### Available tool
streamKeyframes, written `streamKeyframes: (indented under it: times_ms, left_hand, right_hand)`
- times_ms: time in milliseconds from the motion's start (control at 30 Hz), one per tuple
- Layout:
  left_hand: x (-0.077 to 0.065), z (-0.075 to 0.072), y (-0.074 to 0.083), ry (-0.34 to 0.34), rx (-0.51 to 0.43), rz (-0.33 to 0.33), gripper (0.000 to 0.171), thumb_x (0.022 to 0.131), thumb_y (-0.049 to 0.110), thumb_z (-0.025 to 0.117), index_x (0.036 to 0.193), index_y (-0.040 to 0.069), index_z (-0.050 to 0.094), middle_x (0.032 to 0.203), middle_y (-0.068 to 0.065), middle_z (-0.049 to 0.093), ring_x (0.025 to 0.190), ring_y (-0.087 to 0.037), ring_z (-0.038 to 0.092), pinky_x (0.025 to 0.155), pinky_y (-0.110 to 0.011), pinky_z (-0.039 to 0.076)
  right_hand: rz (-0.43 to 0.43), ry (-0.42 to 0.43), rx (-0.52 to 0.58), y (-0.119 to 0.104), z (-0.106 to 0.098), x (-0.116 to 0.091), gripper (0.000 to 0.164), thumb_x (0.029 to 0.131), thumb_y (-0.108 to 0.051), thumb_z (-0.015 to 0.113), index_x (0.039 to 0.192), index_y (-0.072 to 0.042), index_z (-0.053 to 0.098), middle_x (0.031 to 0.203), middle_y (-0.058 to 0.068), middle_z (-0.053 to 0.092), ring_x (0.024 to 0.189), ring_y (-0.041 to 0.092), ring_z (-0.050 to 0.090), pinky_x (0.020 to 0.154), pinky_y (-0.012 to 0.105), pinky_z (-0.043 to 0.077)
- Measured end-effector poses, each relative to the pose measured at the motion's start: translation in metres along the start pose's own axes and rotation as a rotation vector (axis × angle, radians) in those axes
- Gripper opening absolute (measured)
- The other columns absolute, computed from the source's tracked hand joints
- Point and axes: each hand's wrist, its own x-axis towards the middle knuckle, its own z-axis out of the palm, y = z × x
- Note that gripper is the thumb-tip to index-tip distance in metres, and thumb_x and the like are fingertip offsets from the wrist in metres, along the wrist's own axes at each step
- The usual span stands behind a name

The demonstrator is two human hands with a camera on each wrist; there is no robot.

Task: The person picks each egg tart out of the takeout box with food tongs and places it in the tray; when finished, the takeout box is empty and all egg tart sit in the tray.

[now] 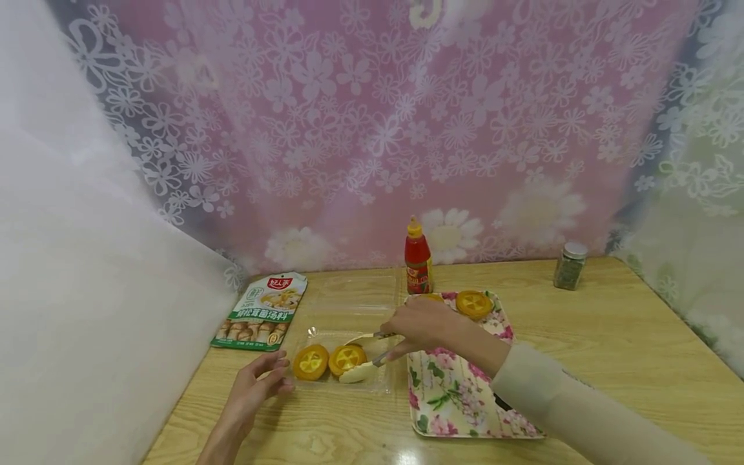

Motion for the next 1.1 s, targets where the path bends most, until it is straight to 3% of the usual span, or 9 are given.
streamKeyframes:
  times_ms: [233,467,700,933,1100]
  left_hand:
    - [0.000,0.000,-0.001,0.005,-0.001,0.000,0.043,0.104,-0.006,0.054,0.147,-0.009,0.051,0.135,-0.030,0.056,0.088,-0.028,0.072,0.080,-0.035,0.065]
    - [0.001,0.000,-0.002,0.003,-0.005,0.003,0.043,0.105,-0.004,0.055,0.148,-0.009,0.050,0.134,-0.029,0.056,0.088,-0.028,0.072,0.080,-0.036,0.065]
    - [0.000,0.000,-0.002,0.002,0.000,0.008,0.043,0.105,-0.004,0.055,0.147,-0.009,0.050,0.133,-0.029,0.057,0.088,-0.029,0.072,0.079,-0.036,0.065]
    - [-0.001,0.002,-0.001,0.010,-0.003,0.006,0.043,0.103,-0.009,0.053,0.146,-0.009,0.051,0.132,-0.030,0.057,0.086,-0.027,0.072,0.079,-0.036,0.065]
    - [-0.002,0.003,-0.001,0.015,-0.003,0.008,0.043,0.103,-0.010,0.053,0.146,-0.010,0.051,0.131,-0.031,0.056,0.085,-0.027,0.072,0.079,-0.036,0.066]
  right_hand:
    - [0.005,0.015,0.034,0.007,0.002,-0.006,0.055,0.095,-0.060,0.067,0.131,-0.019,0.074,0.099,-0.003,0.078,0.074,0.011,0.068,0.071,0.032,0.060]
    - [0.045,0.064,0.090,0.016,0.000,-0.018,0.055,0.095,-0.060,0.066,0.134,-0.023,0.072,0.104,-0.003,0.075,0.089,0.012,0.068,0.076,0.036,0.061]
    - [0.021,0.121,0.191,0.031,-0.011,-0.037,0.056,0.097,-0.056,0.067,0.136,-0.016,0.070,0.101,-0.003,0.076,0.073,0.006,0.064,0.065,0.031,0.056]
    - [0.083,0.123,0.249,0.053,-0.014,-0.062,0.058,0.099,-0.054,0.065,0.146,-0.020,0.063,0.126,0.004,0.074,0.095,0.017,0.072,0.080,0.042,0.061]
    - [0.105,0.138,0.277,0.066,-0.020,-0.082,0.063,0.100,-0.058,0.062,0.146,-0.015,0.062,0.125,0.004,0.074,0.089,0.011,0.070,0.077,0.039,0.061]
